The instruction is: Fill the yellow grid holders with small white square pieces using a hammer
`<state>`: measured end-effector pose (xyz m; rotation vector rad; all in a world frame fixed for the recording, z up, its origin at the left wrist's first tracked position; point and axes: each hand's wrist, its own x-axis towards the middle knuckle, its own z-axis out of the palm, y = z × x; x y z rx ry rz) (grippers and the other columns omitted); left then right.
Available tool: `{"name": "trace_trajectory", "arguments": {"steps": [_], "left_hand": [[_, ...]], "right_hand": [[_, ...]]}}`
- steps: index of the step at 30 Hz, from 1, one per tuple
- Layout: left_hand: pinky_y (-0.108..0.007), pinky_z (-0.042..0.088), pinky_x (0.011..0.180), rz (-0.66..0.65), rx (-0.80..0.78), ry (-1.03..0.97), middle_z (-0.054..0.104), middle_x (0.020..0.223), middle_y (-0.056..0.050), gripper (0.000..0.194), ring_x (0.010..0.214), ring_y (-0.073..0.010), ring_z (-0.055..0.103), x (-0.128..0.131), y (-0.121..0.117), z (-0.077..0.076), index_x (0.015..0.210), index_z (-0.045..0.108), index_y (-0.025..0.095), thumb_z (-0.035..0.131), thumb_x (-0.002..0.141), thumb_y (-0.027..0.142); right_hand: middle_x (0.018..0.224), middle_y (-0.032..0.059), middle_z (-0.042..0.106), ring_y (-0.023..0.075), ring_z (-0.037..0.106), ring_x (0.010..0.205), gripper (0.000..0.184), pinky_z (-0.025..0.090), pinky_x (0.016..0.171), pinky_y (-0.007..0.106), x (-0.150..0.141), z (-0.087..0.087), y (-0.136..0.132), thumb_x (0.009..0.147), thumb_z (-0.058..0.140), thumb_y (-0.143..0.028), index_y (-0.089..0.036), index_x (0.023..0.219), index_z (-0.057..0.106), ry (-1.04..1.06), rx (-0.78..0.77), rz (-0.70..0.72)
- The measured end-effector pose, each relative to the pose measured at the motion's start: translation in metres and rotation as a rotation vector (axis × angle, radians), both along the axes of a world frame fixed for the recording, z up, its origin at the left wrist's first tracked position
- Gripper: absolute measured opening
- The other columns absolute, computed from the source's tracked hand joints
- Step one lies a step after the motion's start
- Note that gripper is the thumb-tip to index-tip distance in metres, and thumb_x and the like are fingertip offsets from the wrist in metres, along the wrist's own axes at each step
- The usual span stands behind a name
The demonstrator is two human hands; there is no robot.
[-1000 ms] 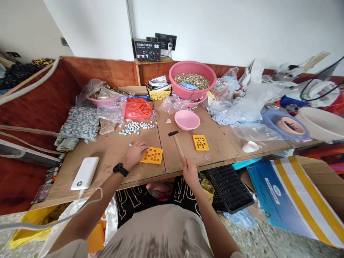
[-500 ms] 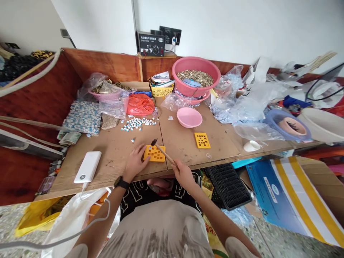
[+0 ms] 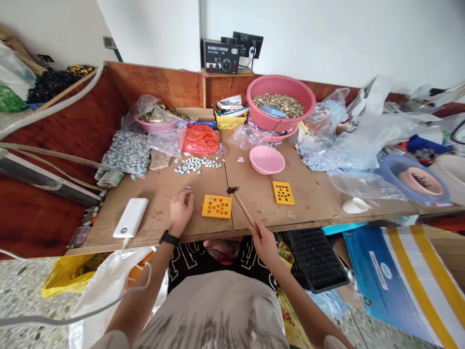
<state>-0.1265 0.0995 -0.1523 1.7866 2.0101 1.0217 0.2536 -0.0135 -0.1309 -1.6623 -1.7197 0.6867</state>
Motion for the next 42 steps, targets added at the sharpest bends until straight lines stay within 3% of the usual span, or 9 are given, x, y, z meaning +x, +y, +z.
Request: {"name": "trace_trajectory", "arguments": {"steps": [4, 8, 12, 17, 21, 25, 31, 35, 42], "left_hand": [[-0.039, 0.059, 0.095, 0.147, -0.059, 0.039, 0.086, 0.124, -0.016, 0.043, 0.103, -0.0294, 0.08, -0.032, 0.038, 0.016, 0.131, 0.08, 0.019, 0.049, 0.114, 0.043], [-0.038, 0.059, 0.099, -0.041, -0.084, 0.117, 0.087, 0.121, -0.013, 0.037, 0.105, -0.0293, 0.079, -0.047, 0.065, 0.024, 0.121, 0.084, 0.022, 0.063, 0.107, 0.049], [-0.041, 0.062, 0.099, -0.167, -0.124, 0.178, 0.087, 0.112, -0.012, 0.024, 0.103, -0.0312, 0.081, -0.05, 0.073, 0.02, 0.108, 0.086, 0.024, 0.069, 0.098, 0.038], [-0.04, 0.065, 0.097, -0.23, -0.089, -0.031, 0.089, 0.108, -0.007, 0.026, 0.094, -0.0276, 0.08, -0.017, 0.06, 0.016, 0.112, 0.089, 0.026, 0.072, 0.1, 0.042], [-0.049, 0.062, 0.114, -0.457, -0.035, -0.061, 0.087, 0.124, -0.008, 0.026, 0.116, -0.0306, 0.078, 0.034, 0.046, 0.015, 0.112, 0.092, 0.028, 0.07, 0.105, 0.041], [-0.058, 0.056, 0.119, -0.469, 0.021, 0.073, 0.083, 0.127, -0.011, 0.022, 0.126, -0.0342, 0.069, 0.057, 0.04, 0.017, 0.106, 0.092, 0.026, 0.072, 0.104, 0.035], [-0.058, 0.054, 0.115, -0.597, 0.015, 0.284, 0.078, 0.121, -0.014, 0.02, 0.127, -0.0375, 0.063, 0.051, 0.043, 0.034, 0.101, 0.084, 0.024, 0.065, 0.106, 0.025], [-0.059, 0.055, 0.11, -0.615, -0.028, 0.4, 0.077, 0.117, -0.016, 0.018, 0.124, -0.0397, 0.064, 0.049, 0.045, 0.042, 0.095, 0.08, 0.024, 0.065, 0.103, 0.021], [-0.056, 0.058, 0.108, -0.507, -0.044, 0.211, 0.081, 0.113, -0.013, 0.016, 0.116, -0.0368, 0.071, 0.038, 0.05, 0.021, 0.094, 0.086, 0.026, 0.071, 0.1, 0.024]], "right_hand": [[0.094, 0.0116, 0.083, 0.0292, 0.075, 0.081, 0.064, 0.059, 0.077, 0.035, 0.022, -0.02, -0.024, 0.115, 0.05, -0.072, -0.019, 0.131, 0.08, 0.072, -0.082, -0.105], [0.081, 0.0086, 0.075, 0.027, 0.067, 0.072, 0.077, 0.052, 0.066, 0.033, 0.03, -0.04, -0.042, 0.111, 0.048, -0.084, -0.016, 0.127, 0.08, 0.12, -0.099, -0.223], [0.072, 0.0026, 0.066, 0.0234, 0.058, 0.064, 0.081, 0.046, 0.062, 0.032, 0.031, -0.048, -0.053, 0.107, 0.049, -0.089, -0.015, 0.121, 0.08, 0.157, -0.085, -0.312], [0.073, 0.0032, 0.068, 0.0222, 0.058, 0.063, 0.08, 0.045, 0.06, 0.031, 0.034, -0.049, -0.062, 0.105, 0.052, -0.089, -0.016, 0.12, 0.082, 0.182, -0.066, -0.383], [0.072, 0.0039, 0.068, 0.0228, 0.059, 0.064, 0.084, 0.045, 0.059, 0.031, 0.033, -0.051, -0.067, 0.105, 0.05, -0.092, -0.016, 0.119, 0.083, 0.17, -0.052, -0.414], [0.076, 0.0059, 0.072, 0.0235, 0.062, 0.066, 0.085, 0.048, 0.061, 0.032, 0.028, -0.051, -0.07, 0.106, 0.051, -0.091, -0.014, 0.123, 0.082, 0.183, -0.079, -0.39], [0.077, 0.0045, 0.073, 0.0241, 0.066, 0.067, 0.071, 0.051, 0.067, 0.032, 0.022, -0.036, -0.062, 0.112, 0.051, -0.077, -0.015, 0.127, 0.081, 0.158, -0.093, -0.278], [0.092, 0.0086, 0.082, 0.0252, 0.074, 0.078, 0.061, 0.056, 0.076, 0.032, 0.014, -0.026, -0.05, 0.115, 0.053, -0.067, -0.015, 0.132, 0.08, 0.16, -0.057, -0.19], [0.104, 0.0112, 0.087, 0.0275, 0.08, 0.087, 0.049, 0.059, 0.082, 0.033, 0.0, -0.016, -0.026, 0.118, 0.051, -0.055, -0.018, 0.135, 0.079, 0.101, -0.024, -0.052]]}}
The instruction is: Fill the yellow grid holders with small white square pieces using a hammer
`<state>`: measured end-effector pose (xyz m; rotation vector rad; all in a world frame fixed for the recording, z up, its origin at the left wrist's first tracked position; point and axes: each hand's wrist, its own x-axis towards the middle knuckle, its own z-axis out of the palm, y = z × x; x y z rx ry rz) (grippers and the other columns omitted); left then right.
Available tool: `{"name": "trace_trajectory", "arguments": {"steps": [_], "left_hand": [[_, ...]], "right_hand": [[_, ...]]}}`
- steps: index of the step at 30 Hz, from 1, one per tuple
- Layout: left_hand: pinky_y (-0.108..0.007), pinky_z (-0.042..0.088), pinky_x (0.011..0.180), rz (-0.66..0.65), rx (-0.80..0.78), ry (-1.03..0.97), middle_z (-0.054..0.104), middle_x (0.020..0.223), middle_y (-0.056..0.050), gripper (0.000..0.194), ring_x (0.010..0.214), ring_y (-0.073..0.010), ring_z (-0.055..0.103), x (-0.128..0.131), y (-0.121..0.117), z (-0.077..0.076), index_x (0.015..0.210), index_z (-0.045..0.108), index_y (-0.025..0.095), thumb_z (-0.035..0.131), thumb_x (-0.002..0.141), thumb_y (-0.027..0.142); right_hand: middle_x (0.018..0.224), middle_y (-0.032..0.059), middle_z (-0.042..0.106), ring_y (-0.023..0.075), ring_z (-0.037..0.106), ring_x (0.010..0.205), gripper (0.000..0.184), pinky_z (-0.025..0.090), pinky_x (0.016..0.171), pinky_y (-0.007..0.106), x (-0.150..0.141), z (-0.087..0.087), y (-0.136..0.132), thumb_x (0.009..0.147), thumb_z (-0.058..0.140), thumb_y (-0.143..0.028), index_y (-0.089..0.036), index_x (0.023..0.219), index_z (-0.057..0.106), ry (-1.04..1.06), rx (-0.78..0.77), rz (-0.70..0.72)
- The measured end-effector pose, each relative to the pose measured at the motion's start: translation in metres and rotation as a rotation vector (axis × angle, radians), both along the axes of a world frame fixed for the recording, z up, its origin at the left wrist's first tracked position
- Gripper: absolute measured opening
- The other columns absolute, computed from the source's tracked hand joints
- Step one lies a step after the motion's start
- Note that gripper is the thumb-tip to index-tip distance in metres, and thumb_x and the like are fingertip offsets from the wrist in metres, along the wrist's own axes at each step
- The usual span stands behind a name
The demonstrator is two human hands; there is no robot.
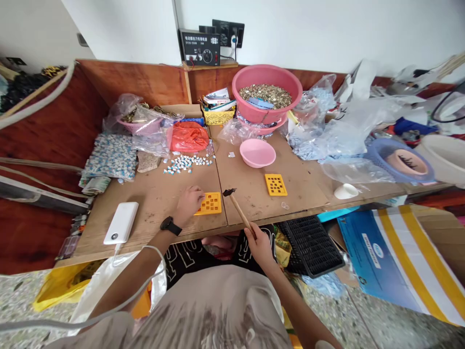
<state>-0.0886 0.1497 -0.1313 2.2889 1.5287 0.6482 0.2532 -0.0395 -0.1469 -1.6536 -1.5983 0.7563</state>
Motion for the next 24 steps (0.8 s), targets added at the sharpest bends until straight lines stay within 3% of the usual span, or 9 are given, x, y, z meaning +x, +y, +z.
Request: {"name": "trace_trajectory", "arguments": {"steps": [5, 10, 16, 24], "left_hand": [[-0.054, 0.06, 0.113, 0.082, -0.021, -0.285, 0.085, 0.112, -0.009, 0.013, 0.112, -0.0313, 0.076, -0.003, -0.002, -0.026, 0.094, 0.088, 0.026, 0.078, 0.099, 0.032], [-0.052, 0.061, 0.115, 0.138, 0.035, -0.464, 0.085, 0.119, -0.009, 0.02, 0.116, -0.0287, 0.077, -0.001, -0.015, -0.044, 0.103, 0.09, 0.027, 0.076, 0.105, 0.041], [-0.05, 0.062, 0.119, 0.055, -0.05, -0.428, 0.081, 0.128, -0.01, 0.026, 0.121, -0.0277, 0.077, -0.009, -0.018, -0.041, 0.113, 0.09, 0.027, 0.071, 0.107, 0.044], [-0.059, 0.052, 0.129, 0.161, -0.047, -0.341, 0.078, 0.135, -0.012, 0.018, 0.135, -0.0315, 0.069, -0.002, -0.018, -0.034, 0.11, 0.089, 0.025, 0.076, 0.1, 0.032]], "right_hand": [[0.108, 0.0137, 0.089, 0.0326, 0.084, 0.097, 0.047, 0.06, 0.085, 0.035, -0.014, 0.003, 0.021, 0.117, 0.051, -0.052, -0.021, 0.13, 0.083, -0.105, 0.009, 0.081], [0.113, 0.0149, 0.089, 0.0325, 0.085, 0.101, 0.049, 0.062, 0.087, 0.035, -0.03, 0.006, 0.033, 0.117, 0.051, -0.053, -0.02, 0.134, 0.083, -0.079, 0.04, 0.077], [0.113, 0.0153, 0.089, 0.0324, 0.085, 0.103, 0.05, 0.063, 0.089, 0.035, -0.03, -0.002, 0.03, 0.117, 0.051, -0.055, -0.02, 0.132, 0.084, -0.084, 0.023, 0.075], [0.111, 0.0148, 0.089, 0.0316, 0.084, 0.099, 0.053, 0.062, 0.089, 0.035, -0.026, -0.012, 0.022, 0.118, 0.049, -0.059, -0.021, 0.128, 0.084, -0.043, -0.001, 0.065]]}}
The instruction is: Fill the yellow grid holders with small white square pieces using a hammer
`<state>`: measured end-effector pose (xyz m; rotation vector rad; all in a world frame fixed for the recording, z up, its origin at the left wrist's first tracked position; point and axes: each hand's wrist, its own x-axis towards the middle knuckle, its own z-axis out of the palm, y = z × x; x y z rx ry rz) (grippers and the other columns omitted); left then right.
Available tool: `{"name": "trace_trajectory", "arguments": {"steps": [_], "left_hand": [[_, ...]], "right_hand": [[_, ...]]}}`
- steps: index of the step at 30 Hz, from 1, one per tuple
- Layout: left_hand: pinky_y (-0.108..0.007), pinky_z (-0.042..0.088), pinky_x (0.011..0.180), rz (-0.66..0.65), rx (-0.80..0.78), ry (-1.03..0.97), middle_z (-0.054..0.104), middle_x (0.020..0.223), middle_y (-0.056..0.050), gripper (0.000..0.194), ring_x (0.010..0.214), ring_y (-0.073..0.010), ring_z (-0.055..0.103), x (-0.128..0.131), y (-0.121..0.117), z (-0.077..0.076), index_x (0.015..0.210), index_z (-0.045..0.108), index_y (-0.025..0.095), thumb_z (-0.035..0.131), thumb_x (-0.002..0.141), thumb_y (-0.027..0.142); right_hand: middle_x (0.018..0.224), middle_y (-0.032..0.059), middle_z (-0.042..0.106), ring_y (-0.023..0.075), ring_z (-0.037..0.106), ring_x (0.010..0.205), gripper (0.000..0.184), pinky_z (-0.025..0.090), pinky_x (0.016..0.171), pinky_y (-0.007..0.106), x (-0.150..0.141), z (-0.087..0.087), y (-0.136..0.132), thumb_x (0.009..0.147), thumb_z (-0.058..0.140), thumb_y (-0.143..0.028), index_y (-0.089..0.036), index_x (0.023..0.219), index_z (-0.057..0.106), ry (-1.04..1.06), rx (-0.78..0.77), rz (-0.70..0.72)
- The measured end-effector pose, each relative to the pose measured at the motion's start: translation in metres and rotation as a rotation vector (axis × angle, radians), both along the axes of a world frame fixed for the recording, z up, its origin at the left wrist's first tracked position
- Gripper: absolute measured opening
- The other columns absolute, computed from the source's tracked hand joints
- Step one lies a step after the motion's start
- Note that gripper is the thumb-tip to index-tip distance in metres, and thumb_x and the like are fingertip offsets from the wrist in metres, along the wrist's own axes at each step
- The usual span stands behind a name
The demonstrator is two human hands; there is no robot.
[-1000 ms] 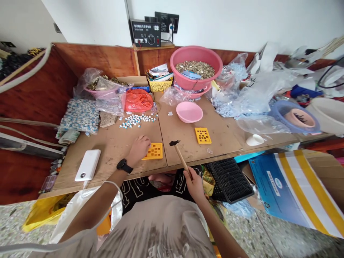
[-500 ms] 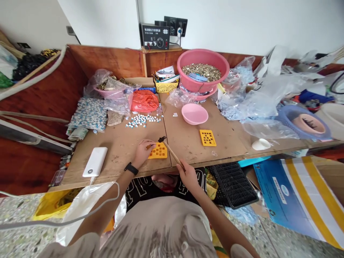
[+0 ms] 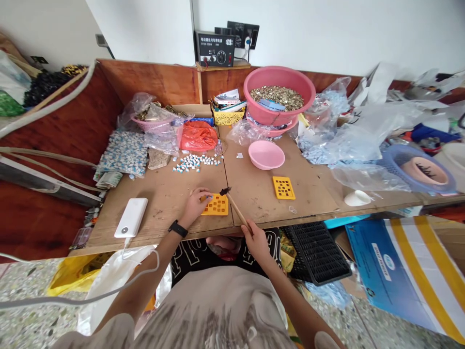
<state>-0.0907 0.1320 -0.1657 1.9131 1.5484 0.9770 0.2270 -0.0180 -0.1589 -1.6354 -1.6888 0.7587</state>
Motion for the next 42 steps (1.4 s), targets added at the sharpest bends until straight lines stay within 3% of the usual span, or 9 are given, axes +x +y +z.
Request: {"name": "trace_trajectory", "arguments": {"steps": [4, 7, 11, 15, 19, 24, 29, 37, 42], "left_hand": [[-0.06, 0.05, 0.13, -0.021, 0.027, 0.098, 0.079, 0.137, -0.012, 0.021, 0.139, -0.0341, 0.066, 0.0, -0.003, 0.008, 0.111, 0.091, 0.026, 0.074, 0.104, 0.035], [-0.058, 0.048, 0.134, -0.036, 0.068, 0.122, 0.075, 0.152, -0.012, 0.031, 0.146, -0.0344, 0.063, 0.0, -0.01, 0.013, 0.13, 0.087, 0.027, 0.071, 0.107, 0.039], [-0.056, 0.047, 0.135, 0.115, 0.15, 0.033, 0.069, 0.162, -0.016, 0.049, 0.152, -0.0334, 0.062, -0.002, -0.023, 0.01, 0.153, 0.073, 0.024, 0.07, 0.108, 0.044], [-0.049, 0.058, 0.121, 0.306, 0.147, -0.053, 0.078, 0.145, -0.017, 0.041, 0.136, -0.0298, 0.074, -0.016, -0.025, 0.003, 0.142, 0.073, 0.021, 0.058, 0.113, 0.046], [-0.039, 0.063, 0.096, 0.384, -0.008, -0.056, 0.086, 0.116, -0.012, 0.034, 0.103, -0.0279, 0.082, -0.035, 0.008, 0.008, 0.124, 0.078, 0.023, 0.056, 0.11, 0.045], [-0.039, 0.061, 0.095, 0.352, -0.041, 0.158, 0.087, 0.112, -0.013, 0.029, 0.1, -0.0303, 0.081, -0.046, 0.081, 0.029, 0.117, 0.082, 0.023, 0.059, 0.107, 0.037], [-0.042, 0.057, 0.112, 0.064, 0.04, 0.407, 0.078, 0.139, -0.017, 0.034, 0.121, -0.0312, 0.075, -0.05, 0.129, 0.038, 0.122, 0.084, 0.022, 0.056, 0.105, 0.028], [-0.044, 0.058, 0.096, 0.088, -0.038, 0.617, 0.079, 0.124, -0.021, 0.027, 0.108, -0.0353, 0.074, -0.06, 0.138, 0.044, 0.114, 0.082, 0.02, 0.06, 0.101, 0.027], [-0.042, 0.06, 0.099, -0.004, -0.069, 0.411, 0.085, 0.112, -0.013, 0.022, 0.103, -0.0315, 0.078, -0.04, 0.107, 0.047, 0.108, 0.085, 0.023, 0.067, 0.101, 0.031]], "right_hand": [[0.112, 0.0164, 0.089, 0.0327, 0.084, 0.1, 0.051, 0.061, 0.088, 0.036, 0.004, 0.003, 0.003, 0.118, 0.049, -0.056, -0.02, 0.129, 0.085, -0.057, 0.018, -0.014], [0.111, 0.0157, 0.088, 0.0323, 0.084, 0.098, 0.047, 0.061, 0.087, 0.036, 0.007, 0.01, 0.006, 0.118, 0.051, -0.051, -0.021, 0.129, 0.085, -0.135, 0.036, 0.018], [0.115, 0.016, 0.087, 0.0302, 0.083, 0.101, 0.044, 0.06, 0.088, 0.033, -0.003, 0.019, 0.006, 0.119, 0.051, -0.047, -0.02, 0.136, 0.082, -0.115, 0.115, 0.072], [0.107, 0.0141, 0.087, 0.0285, 0.083, 0.095, 0.041, 0.058, 0.084, 0.031, -0.02, 0.017, 0.005, 0.119, 0.049, -0.043, -0.021, 0.134, 0.081, -0.118, 0.104, 0.086], [0.111, 0.0122, 0.088, 0.0282, 0.083, 0.097, 0.04, 0.059, 0.086, 0.031, -0.018, 0.013, 0.005, 0.119, 0.051, -0.045, -0.023, 0.134, 0.081, -0.108, 0.06, 0.101], [0.111, 0.0138, 0.088, 0.03, 0.084, 0.1, 0.049, 0.061, 0.089, 0.034, -0.003, 0.005, -0.011, 0.119, 0.049, -0.056, -0.021, 0.133, 0.08, 0.029, 0.055, -0.046], [0.096, 0.0105, 0.085, 0.0273, 0.08, 0.083, 0.058, 0.059, 0.078, 0.032, 0.01, -0.007, -0.038, 0.118, 0.048, -0.066, -0.018, 0.132, 0.079, 0.096, -0.013, -0.164], [0.077, 0.0034, 0.073, 0.0243, 0.068, 0.067, 0.067, 0.052, 0.066, 0.03, 0.028, -0.011, -0.064, 0.114, 0.049, -0.077, -0.018, 0.127, 0.08, 0.116, -0.055, -0.273], [0.074, 0.0022, 0.07, 0.0243, 0.064, 0.065, 0.074, 0.049, 0.064, 0.031, 0.032, -0.016, -0.068, 0.113, 0.047, -0.082, -0.017, 0.127, 0.08, 0.123, -0.078, -0.288]]}}
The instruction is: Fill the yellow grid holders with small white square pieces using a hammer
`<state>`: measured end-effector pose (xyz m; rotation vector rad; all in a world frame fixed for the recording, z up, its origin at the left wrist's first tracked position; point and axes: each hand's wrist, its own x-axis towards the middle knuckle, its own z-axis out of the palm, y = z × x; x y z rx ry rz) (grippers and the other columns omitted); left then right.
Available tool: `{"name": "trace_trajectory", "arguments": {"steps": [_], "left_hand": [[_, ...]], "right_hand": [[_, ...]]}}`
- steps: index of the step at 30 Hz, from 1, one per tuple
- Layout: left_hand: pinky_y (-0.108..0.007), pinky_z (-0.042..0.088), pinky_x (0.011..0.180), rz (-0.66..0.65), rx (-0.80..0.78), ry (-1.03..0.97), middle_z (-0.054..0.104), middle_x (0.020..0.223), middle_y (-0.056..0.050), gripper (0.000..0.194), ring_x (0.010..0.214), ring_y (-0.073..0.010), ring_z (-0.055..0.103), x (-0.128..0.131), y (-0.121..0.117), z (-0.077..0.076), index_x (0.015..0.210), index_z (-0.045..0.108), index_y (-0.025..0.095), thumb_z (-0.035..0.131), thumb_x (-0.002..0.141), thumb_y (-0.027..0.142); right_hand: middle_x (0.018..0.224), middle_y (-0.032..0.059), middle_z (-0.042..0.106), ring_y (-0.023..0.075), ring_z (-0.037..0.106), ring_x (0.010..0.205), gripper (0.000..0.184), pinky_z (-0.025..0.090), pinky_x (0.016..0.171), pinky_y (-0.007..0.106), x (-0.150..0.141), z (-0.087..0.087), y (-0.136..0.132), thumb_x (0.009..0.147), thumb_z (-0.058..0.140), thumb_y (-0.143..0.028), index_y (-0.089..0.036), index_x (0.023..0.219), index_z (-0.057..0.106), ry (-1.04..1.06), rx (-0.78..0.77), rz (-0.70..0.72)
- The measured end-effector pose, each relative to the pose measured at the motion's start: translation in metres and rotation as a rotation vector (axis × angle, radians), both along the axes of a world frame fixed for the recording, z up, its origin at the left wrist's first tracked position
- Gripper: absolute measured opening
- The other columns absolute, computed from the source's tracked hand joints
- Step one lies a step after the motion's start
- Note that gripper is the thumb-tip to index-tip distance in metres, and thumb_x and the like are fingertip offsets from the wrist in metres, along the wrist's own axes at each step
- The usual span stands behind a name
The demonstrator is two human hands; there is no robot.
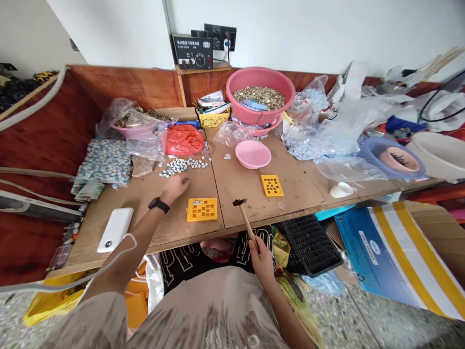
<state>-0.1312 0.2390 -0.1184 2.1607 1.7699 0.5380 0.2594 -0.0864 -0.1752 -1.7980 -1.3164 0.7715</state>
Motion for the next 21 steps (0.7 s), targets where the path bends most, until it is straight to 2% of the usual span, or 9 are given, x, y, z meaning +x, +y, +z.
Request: {"name": "trace_trajectory", "arguments": {"steps": [2, 4, 7, 9, 12, 17, 21], "left_hand": [[-0.041, 0.063, 0.099, -0.084, -0.016, -0.199, 0.087, 0.112, -0.009, 0.024, 0.099, -0.0282, 0.08, 0.017, -0.025, 0.0, 0.114, 0.087, 0.026, 0.069, 0.104, 0.038], [-0.043, 0.064, 0.104, -0.168, -0.015, -0.3, 0.088, 0.116, -0.007, 0.024, 0.104, -0.0279, 0.081, 0.035, -0.053, -0.001, 0.116, 0.087, 0.028, 0.069, 0.106, 0.041], [-0.053, 0.058, 0.119, -0.304, 0.044, -0.238, 0.085, 0.131, -0.009, 0.017, 0.125, -0.0317, 0.075, 0.058, -0.087, -0.002, 0.107, 0.084, 0.026, 0.068, 0.105, 0.033], [-0.057, 0.055, 0.121, -0.332, 0.087, -0.16, 0.082, 0.133, -0.013, 0.018, 0.131, -0.0341, 0.07, 0.066, -0.099, -0.002, 0.104, 0.081, 0.025, 0.063, 0.106, 0.028], [-0.058, 0.056, 0.117, -0.33, 0.113, -0.091, 0.081, 0.125, -0.014, 0.022, 0.127, -0.0353, 0.067, 0.07, -0.103, 0.001, 0.107, 0.079, 0.024, 0.057, 0.108, 0.024], [-0.057, 0.057, 0.115, -0.401, 0.074, -0.057, 0.083, 0.118, -0.011, 0.02, 0.125, -0.0351, 0.068, 0.064, -0.096, 0.006, 0.102, 0.081, 0.026, 0.062, 0.103, 0.02], [-0.06, 0.056, 0.12, -0.36, 0.084, -0.063, 0.084, 0.13, -0.011, 0.025, 0.136, -0.0362, 0.067, 0.064, -0.104, -0.001, 0.11, 0.085, 0.026, 0.06, 0.107, 0.024]], "right_hand": [[0.074, 0.0022, 0.069, 0.0242, 0.064, 0.065, 0.073, 0.048, 0.063, 0.031, 0.0, -0.001, -0.002, 0.113, 0.047, -0.082, -0.018, 0.125, 0.08, 0.005, -0.008, 0.0], [0.074, 0.002, 0.069, 0.0236, 0.063, 0.065, 0.07, 0.047, 0.063, 0.031, 0.0, -0.001, -0.003, 0.114, 0.048, -0.08, -0.018, 0.124, 0.08, 0.003, -0.01, 0.004], [0.076, 0.0018, 0.07, 0.0227, 0.063, 0.065, 0.066, 0.046, 0.063, 0.03, -0.001, -0.002, -0.003, 0.114, 0.049, -0.075, -0.017, 0.125, 0.079, 0.004, -0.012, 0.01], [0.079, 0.0028, 0.072, 0.0229, 0.065, 0.067, 0.065, 0.048, 0.064, 0.03, -0.002, -0.001, -0.001, 0.114, 0.05, -0.074, -0.017, 0.126, 0.078, 0.012, -0.012, 0.008], [0.082, 0.0039, 0.075, 0.0234, 0.067, 0.07, 0.065, 0.051, 0.068, 0.031, -0.002, 0.001, 0.003, 0.114, 0.051, -0.073, -0.016, 0.128, 0.078, 0.021, -0.01, 0.014], [0.081, 0.0053, 0.077, 0.0253, 0.072, 0.073, 0.063, 0.054, 0.072, 0.031, -0.004, 0.007, 0.015, 0.115, 0.049, -0.071, -0.017, 0.129, 0.079, -0.015, 0.016, 0.066], [0.096, 0.0108, 0.085, 0.0286, 0.08, 0.085, 0.058, 0.058, 0.079, 0.033, -0.007, 0.016, 0.032, 0.117, 0.048, -0.064, -0.018, 0.133, 0.079, -0.062, 0.047, 0.12]]}}
